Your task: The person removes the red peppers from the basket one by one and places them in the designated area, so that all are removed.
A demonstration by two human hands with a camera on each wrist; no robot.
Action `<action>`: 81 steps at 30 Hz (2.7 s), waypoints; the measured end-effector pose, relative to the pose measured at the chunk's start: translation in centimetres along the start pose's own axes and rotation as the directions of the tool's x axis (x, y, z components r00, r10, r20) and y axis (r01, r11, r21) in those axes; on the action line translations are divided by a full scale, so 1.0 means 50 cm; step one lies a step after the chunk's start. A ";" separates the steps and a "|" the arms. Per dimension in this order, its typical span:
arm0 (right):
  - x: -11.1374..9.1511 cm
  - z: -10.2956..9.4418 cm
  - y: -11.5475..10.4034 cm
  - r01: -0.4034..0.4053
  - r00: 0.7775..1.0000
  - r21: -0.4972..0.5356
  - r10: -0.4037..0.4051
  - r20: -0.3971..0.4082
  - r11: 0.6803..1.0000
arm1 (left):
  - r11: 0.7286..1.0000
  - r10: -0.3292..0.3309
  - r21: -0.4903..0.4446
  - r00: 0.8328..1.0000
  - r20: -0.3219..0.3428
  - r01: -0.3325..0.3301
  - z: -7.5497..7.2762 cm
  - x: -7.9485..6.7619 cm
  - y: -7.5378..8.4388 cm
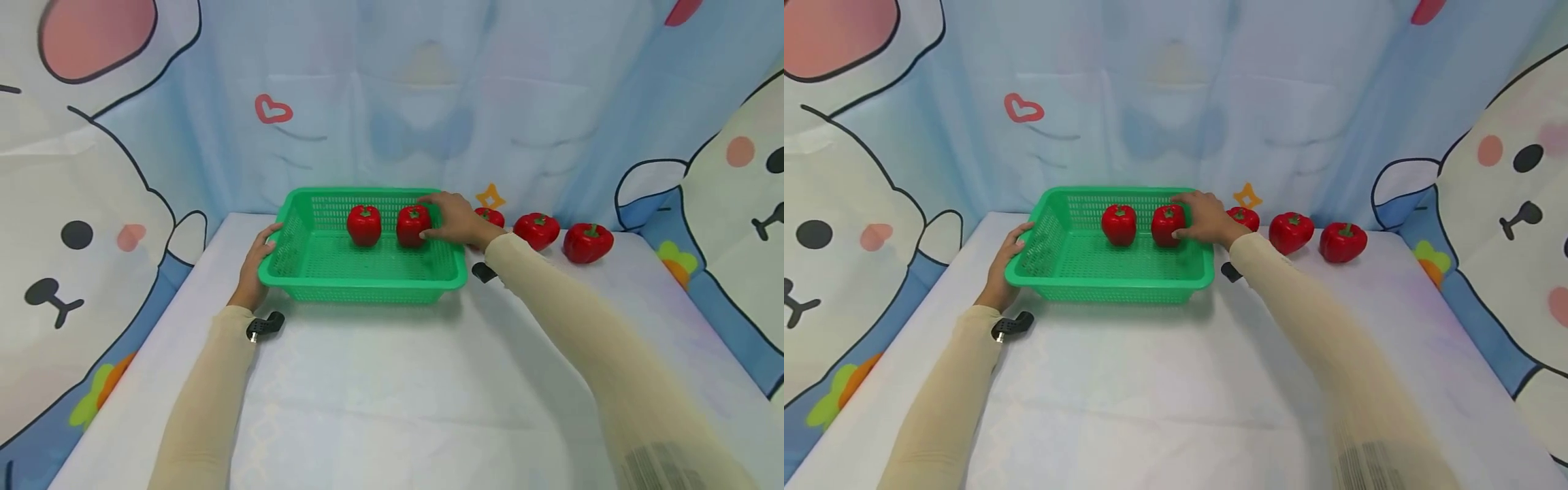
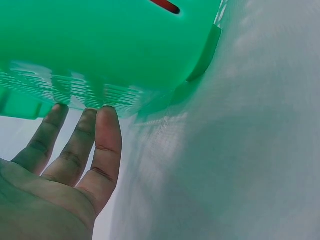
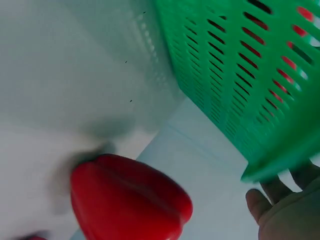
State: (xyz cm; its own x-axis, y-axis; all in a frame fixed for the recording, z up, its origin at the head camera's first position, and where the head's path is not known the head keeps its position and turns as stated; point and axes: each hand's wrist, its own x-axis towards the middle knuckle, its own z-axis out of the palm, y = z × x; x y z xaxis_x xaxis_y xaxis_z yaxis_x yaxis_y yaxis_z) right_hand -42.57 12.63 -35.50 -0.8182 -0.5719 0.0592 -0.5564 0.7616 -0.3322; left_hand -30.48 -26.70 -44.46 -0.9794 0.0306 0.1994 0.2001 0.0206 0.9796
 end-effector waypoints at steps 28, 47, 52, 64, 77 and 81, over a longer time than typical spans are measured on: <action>-0.004 0.010 -0.024 -0.064 0.993 0.308 0.091 -0.074 0.949 | 0.998 -0.007 -0.055 1.000 0.003 0.007 0.000 -0.001 -0.008; -0.203 -0.045 0.106 0.073 0.968 0.750 0.135 -0.213 0.657 | 1.000 -0.008 -0.022 1.000 -0.001 0.008 0.000 0.001 -0.003; -0.234 -0.018 0.151 -0.029 0.967 0.716 0.200 -0.157 0.697 | 1.000 -0.009 -0.017 1.000 -0.006 0.009 -0.001 0.001 0.000; -0.241 0.037 0.216 -0.235 0.951 0.550 0.307 -0.041 0.801 | 0.998 0.002 -0.060 1.000 0.001 -0.002 0.000 -0.005 -0.001; -0.247 0.036 0.212 -0.239 0.950 0.511 0.308 -0.052 0.826 | 0.998 0.016 -0.060 1.000 0.011 -0.015 0.005 -0.004 0.003; -0.249 0.037 0.210 -0.236 0.955 0.500 0.293 -0.037 0.833 | 0.998 0.025 -0.062 1.000 0.011 -0.024 0.004 -0.005 0.003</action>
State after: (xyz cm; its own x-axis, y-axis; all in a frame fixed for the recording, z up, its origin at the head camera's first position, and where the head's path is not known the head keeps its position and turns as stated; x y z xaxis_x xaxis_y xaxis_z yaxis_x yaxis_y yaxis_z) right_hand -37.95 27.18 -41.49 -0.9500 -0.3121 -0.0056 -0.1982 0.6170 -0.7616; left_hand -30.22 -26.49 -44.39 -0.9739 0.0419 0.2233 0.2216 -0.0417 0.9742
